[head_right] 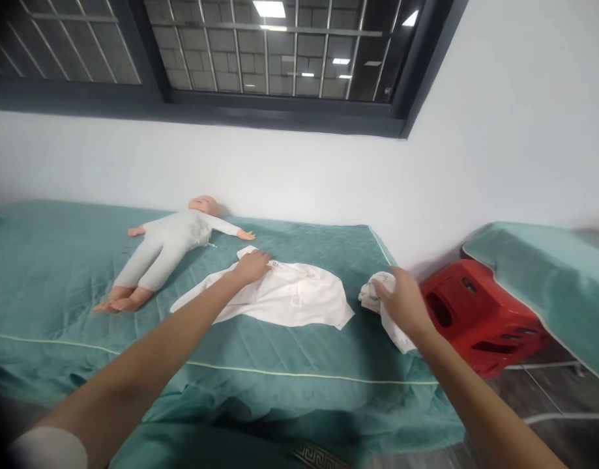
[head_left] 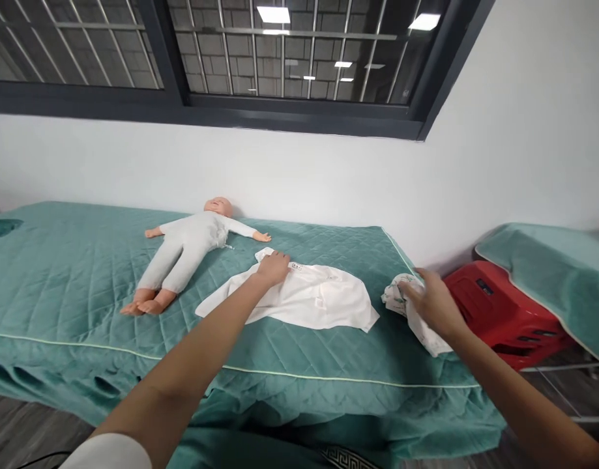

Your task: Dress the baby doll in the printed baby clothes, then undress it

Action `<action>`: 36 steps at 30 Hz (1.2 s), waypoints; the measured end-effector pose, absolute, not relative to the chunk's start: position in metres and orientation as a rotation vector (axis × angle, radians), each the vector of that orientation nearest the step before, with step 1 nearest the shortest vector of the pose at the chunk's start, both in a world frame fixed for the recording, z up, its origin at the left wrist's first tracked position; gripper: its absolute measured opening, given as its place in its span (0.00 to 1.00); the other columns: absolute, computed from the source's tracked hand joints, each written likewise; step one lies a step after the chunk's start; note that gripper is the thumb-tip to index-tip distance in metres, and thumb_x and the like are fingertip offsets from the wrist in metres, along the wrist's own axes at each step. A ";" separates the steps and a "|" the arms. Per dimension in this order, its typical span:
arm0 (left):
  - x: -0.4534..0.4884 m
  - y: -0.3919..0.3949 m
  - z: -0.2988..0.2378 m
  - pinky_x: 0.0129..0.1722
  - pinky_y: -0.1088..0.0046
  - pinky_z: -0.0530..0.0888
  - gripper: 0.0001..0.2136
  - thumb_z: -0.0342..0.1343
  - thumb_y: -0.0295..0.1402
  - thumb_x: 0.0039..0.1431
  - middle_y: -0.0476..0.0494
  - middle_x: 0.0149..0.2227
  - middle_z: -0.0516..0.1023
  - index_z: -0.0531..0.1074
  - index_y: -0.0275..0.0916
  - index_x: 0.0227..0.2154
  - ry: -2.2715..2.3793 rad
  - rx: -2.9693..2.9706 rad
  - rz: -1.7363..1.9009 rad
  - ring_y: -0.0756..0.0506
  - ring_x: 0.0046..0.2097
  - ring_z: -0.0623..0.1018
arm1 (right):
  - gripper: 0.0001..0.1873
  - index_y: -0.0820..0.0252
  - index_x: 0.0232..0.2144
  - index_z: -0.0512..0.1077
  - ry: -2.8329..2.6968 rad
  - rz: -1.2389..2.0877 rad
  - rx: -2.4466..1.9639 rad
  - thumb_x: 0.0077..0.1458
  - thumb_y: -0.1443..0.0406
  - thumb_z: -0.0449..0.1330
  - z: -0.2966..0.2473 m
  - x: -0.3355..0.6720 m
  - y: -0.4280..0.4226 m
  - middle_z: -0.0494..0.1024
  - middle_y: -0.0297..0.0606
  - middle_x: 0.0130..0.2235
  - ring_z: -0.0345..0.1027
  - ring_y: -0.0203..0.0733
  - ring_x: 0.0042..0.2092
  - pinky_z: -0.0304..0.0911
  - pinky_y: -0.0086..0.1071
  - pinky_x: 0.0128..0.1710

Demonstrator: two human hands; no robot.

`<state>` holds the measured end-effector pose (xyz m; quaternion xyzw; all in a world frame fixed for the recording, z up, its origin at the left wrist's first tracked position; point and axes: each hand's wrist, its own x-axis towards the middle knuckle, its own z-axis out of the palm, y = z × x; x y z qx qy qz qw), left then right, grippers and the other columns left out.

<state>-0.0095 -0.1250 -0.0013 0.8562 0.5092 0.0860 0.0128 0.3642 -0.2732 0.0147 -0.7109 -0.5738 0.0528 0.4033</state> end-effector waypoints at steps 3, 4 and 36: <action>-0.009 -0.133 0.025 0.45 0.66 0.73 0.07 0.54 0.29 0.61 0.39 0.43 0.81 0.73 0.40 0.41 1.439 2.693 0.260 0.40 0.46 0.79 | 0.32 0.59 0.57 0.67 -1.773 0.169 -1.600 0.55 0.50 0.61 0.029 0.297 -0.255 0.68 0.53 0.62 0.59 0.59 0.65 0.52 0.56 0.67; -0.009 -0.139 0.036 0.43 0.67 0.72 0.07 0.53 0.29 0.61 0.41 0.43 0.81 0.73 0.41 0.41 1.380 2.707 0.295 0.41 0.45 0.79 | 0.30 0.60 0.58 0.66 -1.819 0.195 -1.519 0.57 0.52 0.60 0.034 0.273 -0.248 0.68 0.53 0.62 0.59 0.57 0.66 0.52 0.55 0.67; -0.031 -0.244 0.211 0.38 0.70 0.65 0.03 0.56 0.30 0.56 0.50 0.29 0.72 0.67 0.41 0.32 1.455 2.807 1.094 0.44 0.36 0.76 | 0.03 0.55 0.31 0.76 -2.121 -0.051 -1.477 0.49 0.64 0.65 0.238 0.204 -0.259 0.69 0.31 0.23 0.61 0.38 0.29 0.51 0.30 0.31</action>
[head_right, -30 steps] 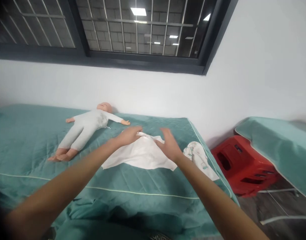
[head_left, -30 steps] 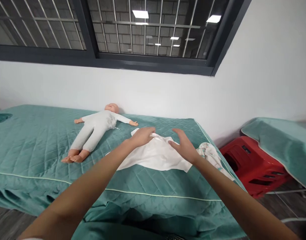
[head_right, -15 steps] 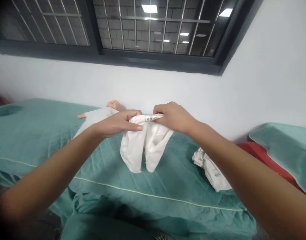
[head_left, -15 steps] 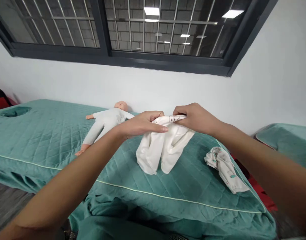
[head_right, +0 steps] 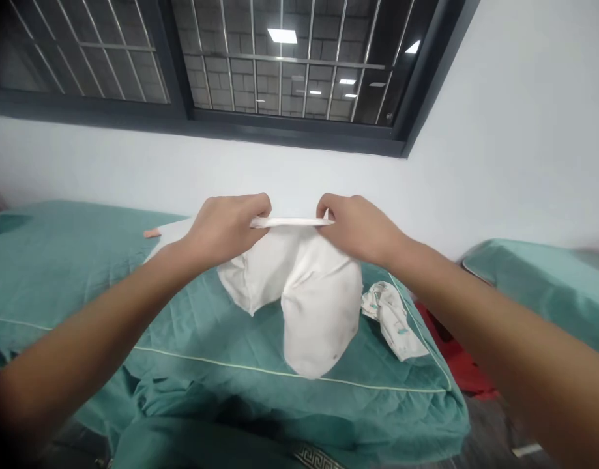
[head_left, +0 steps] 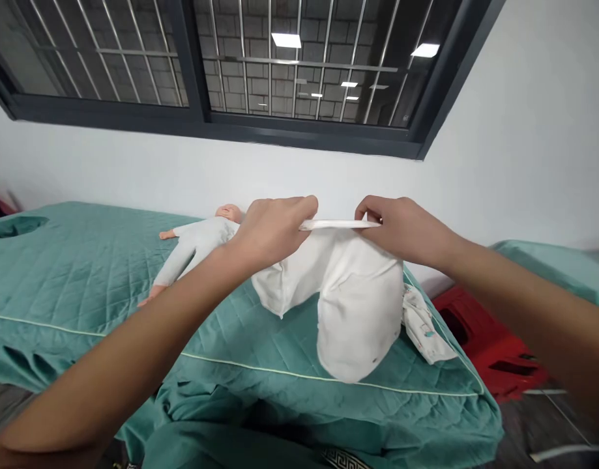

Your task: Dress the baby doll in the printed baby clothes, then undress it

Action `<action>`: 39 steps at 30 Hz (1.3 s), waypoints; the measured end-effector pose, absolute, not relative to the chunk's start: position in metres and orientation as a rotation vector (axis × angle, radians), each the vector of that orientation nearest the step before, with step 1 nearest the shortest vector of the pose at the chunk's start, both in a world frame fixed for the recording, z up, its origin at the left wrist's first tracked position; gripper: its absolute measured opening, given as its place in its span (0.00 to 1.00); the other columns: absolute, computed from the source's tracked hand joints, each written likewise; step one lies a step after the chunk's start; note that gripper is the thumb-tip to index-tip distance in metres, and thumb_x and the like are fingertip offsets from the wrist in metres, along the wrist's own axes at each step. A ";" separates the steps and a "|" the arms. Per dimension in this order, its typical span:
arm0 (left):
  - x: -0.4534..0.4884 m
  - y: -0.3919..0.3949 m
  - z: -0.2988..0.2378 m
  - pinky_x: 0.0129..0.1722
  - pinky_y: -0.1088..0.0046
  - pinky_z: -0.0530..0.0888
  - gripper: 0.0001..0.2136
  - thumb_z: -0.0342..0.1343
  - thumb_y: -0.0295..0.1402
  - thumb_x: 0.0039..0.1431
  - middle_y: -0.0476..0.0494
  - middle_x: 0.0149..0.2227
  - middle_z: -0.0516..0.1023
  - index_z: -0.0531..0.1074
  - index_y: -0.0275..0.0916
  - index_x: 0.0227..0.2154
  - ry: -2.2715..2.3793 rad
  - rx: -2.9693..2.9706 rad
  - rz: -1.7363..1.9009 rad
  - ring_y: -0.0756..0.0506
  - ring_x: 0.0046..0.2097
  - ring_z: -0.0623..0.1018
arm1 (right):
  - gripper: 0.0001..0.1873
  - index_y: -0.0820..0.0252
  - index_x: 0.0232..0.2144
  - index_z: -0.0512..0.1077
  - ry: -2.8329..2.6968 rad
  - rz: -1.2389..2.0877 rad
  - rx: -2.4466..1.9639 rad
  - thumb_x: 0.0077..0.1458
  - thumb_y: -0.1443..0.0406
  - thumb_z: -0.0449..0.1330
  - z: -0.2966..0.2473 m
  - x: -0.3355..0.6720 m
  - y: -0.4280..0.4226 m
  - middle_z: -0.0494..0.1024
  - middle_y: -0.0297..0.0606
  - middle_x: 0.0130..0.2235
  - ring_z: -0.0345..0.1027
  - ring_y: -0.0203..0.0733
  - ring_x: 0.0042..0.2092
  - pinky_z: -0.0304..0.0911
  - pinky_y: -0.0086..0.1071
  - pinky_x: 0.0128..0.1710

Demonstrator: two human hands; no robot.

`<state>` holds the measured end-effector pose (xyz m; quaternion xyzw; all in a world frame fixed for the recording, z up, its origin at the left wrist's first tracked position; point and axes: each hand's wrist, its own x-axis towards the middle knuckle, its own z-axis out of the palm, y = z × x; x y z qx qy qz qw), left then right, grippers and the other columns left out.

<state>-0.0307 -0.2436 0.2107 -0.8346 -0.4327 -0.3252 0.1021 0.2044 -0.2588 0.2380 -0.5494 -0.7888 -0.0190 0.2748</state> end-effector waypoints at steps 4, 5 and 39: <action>-0.030 -0.247 0.211 0.42 0.65 0.68 0.07 0.53 0.25 0.57 0.46 0.35 0.76 0.69 0.41 0.38 -1.412 -2.343 -0.822 0.39 0.43 0.78 | 0.09 0.53 0.33 0.75 -2.198 -0.216 -1.523 0.47 0.68 0.65 0.224 0.214 -0.258 0.72 0.36 0.26 0.64 0.43 0.30 0.54 0.34 0.34; -0.030 -0.248 0.212 0.43 0.64 0.69 0.09 0.51 0.24 0.57 0.44 0.37 0.76 0.69 0.41 0.40 -1.435 -2.308 -0.810 0.39 0.44 0.78 | 0.09 0.53 0.32 0.74 -2.237 -0.261 -1.560 0.47 0.70 0.64 0.222 0.215 -0.259 0.73 0.37 0.27 0.64 0.43 0.30 0.55 0.35 0.34; -0.017 -0.177 -0.024 0.59 0.67 0.71 0.15 0.50 0.32 0.66 0.37 0.55 0.77 0.72 0.37 0.52 -1.946 -2.757 -0.553 0.42 0.57 0.76 | 0.26 0.70 0.61 0.64 -2.104 0.137 -1.821 0.64 0.68 0.47 -0.037 0.151 -0.207 0.66 0.52 0.65 0.55 0.48 0.67 0.51 0.40 0.67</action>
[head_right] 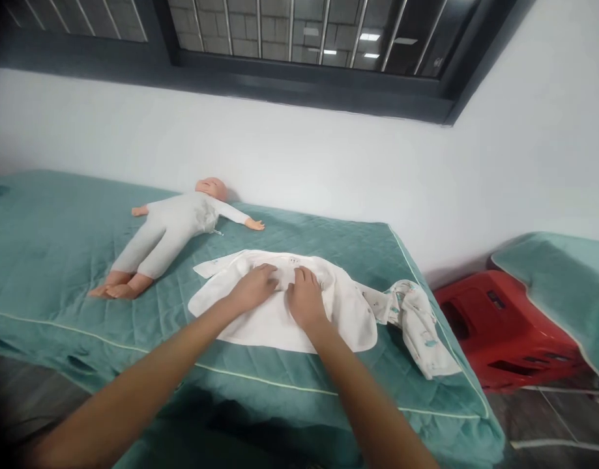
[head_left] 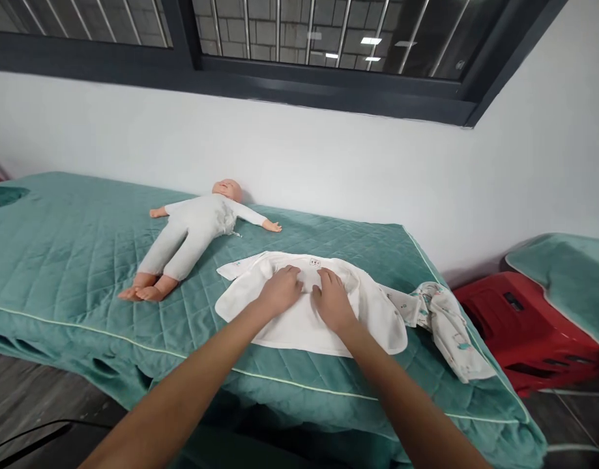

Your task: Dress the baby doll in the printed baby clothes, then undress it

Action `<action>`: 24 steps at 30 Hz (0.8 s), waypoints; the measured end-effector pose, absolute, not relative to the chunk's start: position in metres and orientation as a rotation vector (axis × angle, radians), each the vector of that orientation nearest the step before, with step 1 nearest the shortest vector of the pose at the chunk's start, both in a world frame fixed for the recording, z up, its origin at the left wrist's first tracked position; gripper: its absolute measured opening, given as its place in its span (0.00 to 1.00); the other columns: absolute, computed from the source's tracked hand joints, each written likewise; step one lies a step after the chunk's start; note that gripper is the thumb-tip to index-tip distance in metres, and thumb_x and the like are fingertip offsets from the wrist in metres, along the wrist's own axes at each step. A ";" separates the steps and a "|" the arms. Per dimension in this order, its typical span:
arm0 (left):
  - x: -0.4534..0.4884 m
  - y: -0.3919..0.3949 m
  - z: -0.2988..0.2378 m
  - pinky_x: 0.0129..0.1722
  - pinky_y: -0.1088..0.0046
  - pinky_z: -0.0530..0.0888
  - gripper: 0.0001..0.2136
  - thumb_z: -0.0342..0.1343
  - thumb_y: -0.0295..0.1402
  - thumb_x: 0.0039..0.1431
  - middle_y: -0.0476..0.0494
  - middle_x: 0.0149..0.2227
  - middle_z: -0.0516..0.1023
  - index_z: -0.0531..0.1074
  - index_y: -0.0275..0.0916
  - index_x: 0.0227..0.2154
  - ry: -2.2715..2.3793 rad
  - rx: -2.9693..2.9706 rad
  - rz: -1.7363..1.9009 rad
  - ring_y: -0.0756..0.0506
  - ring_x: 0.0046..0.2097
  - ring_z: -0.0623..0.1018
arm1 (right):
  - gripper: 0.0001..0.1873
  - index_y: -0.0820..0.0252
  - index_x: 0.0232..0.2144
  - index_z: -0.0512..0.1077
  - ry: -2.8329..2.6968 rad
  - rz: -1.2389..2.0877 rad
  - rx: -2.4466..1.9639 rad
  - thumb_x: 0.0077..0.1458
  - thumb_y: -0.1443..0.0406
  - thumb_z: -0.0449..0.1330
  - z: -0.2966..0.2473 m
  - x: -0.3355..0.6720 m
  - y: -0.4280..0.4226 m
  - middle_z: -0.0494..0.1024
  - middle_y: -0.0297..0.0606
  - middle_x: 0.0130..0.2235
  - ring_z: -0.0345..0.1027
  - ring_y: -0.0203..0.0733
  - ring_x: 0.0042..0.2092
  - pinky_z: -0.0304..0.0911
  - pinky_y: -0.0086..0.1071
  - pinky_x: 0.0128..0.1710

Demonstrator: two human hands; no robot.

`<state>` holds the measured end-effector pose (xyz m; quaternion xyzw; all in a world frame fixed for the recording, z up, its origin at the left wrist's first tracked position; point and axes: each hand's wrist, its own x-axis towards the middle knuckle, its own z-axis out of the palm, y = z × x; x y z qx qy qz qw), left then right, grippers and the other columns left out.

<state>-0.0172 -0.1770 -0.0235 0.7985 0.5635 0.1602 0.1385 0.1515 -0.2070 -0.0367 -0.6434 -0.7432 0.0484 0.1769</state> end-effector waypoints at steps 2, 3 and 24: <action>-0.011 -0.175 -0.034 0.63 0.60 0.67 0.17 0.50 0.30 0.65 0.31 0.60 0.73 0.70 0.32 0.54 1.715 2.289 0.453 0.38 0.62 0.71 | 0.26 0.76 0.60 0.65 -1.969 0.160 -1.996 0.64 0.65 0.48 -0.042 0.144 -0.203 0.64 0.60 0.65 0.53 0.53 0.69 0.47 0.43 0.69; -0.010 -0.172 -0.037 0.65 0.58 0.64 0.18 0.49 0.30 0.65 0.29 0.62 0.71 0.69 0.31 0.55 1.775 2.269 0.449 0.36 0.64 0.69 | 0.26 0.78 0.59 0.65 -1.923 0.161 -2.079 0.64 0.65 0.48 -0.041 0.142 -0.200 0.62 0.63 0.66 0.51 0.56 0.70 0.44 0.45 0.69; 0.015 -0.129 -0.038 0.59 0.59 0.69 0.17 0.46 0.32 0.67 0.26 0.55 0.74 0.64 0.28 0.55 2.080 1.882 0.978 0.36 0.59 0.74 | 0.36 0.71 0.65 0.51 -1.433 -0.034 -1.969 0.57 0.64 0.53 -0.041 0.146 -0.159 0.50 0.62 0.68 0.45 0.62 0.69 0.47 0.50 0.67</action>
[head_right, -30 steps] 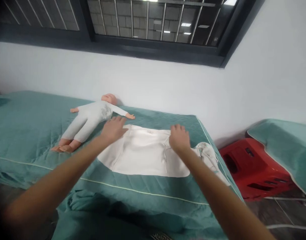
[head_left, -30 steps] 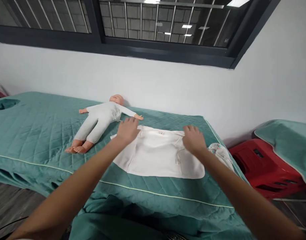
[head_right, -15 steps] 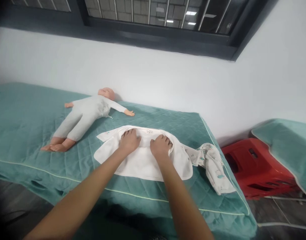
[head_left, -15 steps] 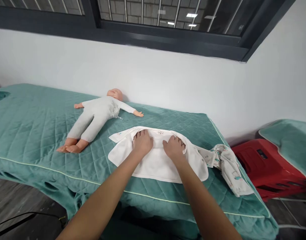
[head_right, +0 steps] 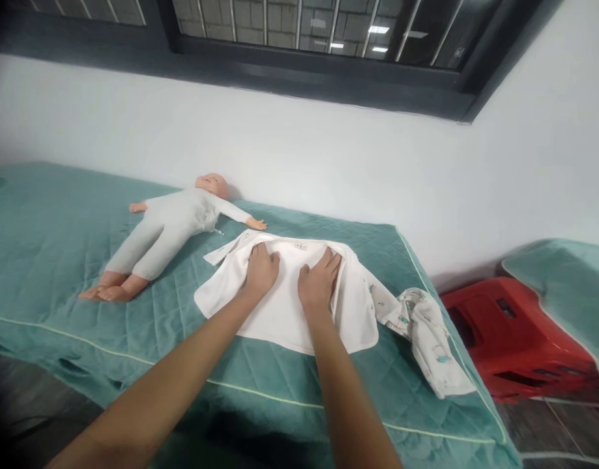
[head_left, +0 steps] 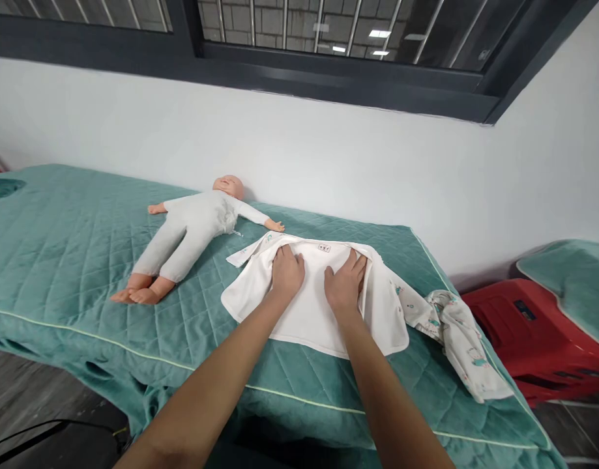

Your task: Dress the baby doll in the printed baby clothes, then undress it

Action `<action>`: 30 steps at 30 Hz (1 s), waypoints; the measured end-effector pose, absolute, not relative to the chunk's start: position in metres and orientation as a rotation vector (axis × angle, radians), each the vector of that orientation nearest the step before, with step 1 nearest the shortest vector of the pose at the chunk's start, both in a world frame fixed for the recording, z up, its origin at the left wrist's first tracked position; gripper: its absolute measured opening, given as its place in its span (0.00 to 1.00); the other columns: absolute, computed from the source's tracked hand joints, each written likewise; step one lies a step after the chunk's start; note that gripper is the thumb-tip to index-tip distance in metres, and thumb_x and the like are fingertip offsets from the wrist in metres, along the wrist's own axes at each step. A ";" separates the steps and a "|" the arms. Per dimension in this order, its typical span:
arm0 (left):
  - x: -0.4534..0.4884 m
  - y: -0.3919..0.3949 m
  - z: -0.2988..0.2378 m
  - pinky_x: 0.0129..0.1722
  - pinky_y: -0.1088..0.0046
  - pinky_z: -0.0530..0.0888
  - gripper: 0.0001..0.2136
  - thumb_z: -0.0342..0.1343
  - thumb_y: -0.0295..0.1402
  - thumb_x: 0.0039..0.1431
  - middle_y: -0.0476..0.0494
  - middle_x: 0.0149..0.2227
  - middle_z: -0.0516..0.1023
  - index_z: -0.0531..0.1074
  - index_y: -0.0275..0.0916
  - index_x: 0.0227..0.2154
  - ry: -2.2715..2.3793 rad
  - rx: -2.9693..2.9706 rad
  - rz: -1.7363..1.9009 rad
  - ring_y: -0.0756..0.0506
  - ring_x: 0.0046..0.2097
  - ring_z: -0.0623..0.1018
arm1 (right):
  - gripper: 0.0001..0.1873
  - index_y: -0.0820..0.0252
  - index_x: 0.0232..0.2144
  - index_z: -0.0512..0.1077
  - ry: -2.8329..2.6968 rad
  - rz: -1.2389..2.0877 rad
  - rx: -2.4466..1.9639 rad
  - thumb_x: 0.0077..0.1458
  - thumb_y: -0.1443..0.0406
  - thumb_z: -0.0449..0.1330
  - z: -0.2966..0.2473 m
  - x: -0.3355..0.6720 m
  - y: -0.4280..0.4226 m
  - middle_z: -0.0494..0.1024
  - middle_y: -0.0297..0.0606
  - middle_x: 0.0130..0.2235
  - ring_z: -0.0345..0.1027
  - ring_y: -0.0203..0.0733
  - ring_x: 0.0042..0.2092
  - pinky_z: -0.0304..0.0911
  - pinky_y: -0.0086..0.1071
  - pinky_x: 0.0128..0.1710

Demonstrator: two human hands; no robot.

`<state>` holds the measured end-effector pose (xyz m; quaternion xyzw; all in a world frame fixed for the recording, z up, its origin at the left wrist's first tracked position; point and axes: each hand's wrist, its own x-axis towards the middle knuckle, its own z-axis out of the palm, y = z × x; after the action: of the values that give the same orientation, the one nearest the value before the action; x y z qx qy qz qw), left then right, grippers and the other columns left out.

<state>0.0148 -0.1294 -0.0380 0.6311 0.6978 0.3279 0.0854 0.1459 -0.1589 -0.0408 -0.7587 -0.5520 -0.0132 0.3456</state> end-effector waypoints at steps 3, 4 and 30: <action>0.010 -0.119 -0.036 0.58 0.61 0.69 0.16 0.46 0.32 0.68 0.26 0.55 0.74 0.65 0.28 0.54 2.093 1.921 0.923 0.36 0.59 0.74 | 0.26 0.71 0.57 0.61 -1.439 -0.100 -2.015 0.60 0.62 0.53 -0.038 0.157 -0.151 0.60 0.61 0.61 0.56 0.60 0.62 0.52 0.47 0.64; 0.010 -0.116 -0.034 0.58 0.61 0.69 0.16 0.46 0.32 0.68 0.25 0.54 0.74 0.65 0.27 0.53 2.109 1.915 0.899 0.36 0.59 0.74 | 0.22 0.69 0.54 0.64 -1.443 -0.108 -2.036 0.60 0.62 0.53 -0.037 0.160 -0.148 0.63 0.60 0.58 0.59 0.59 0.60 0.53 0.46 0.63; 0.037 -0.039 -0.047 0.61 0.55 0.68 0.26 0.39 0.40 0.71 0.17 0.56 0.74 0.69 0.20 0.55 2.262 1.860 0.512 0.31 0.62 0.73 | 0.35 0.80 0.65 0.55 -1.672 0.253 -2.296 0.69 0.54 0.41 -0.043 0.173 -0.068 0.61 0.71 0.64 0.63 0.60 0.63 0.58 0.43 0.61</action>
<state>0.0366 -0.0395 -0.0469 0.6235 0.7581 0.1717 0.0841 0.1730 -0.0676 -0.0427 -0.7966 -0.5803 0.0876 0.1446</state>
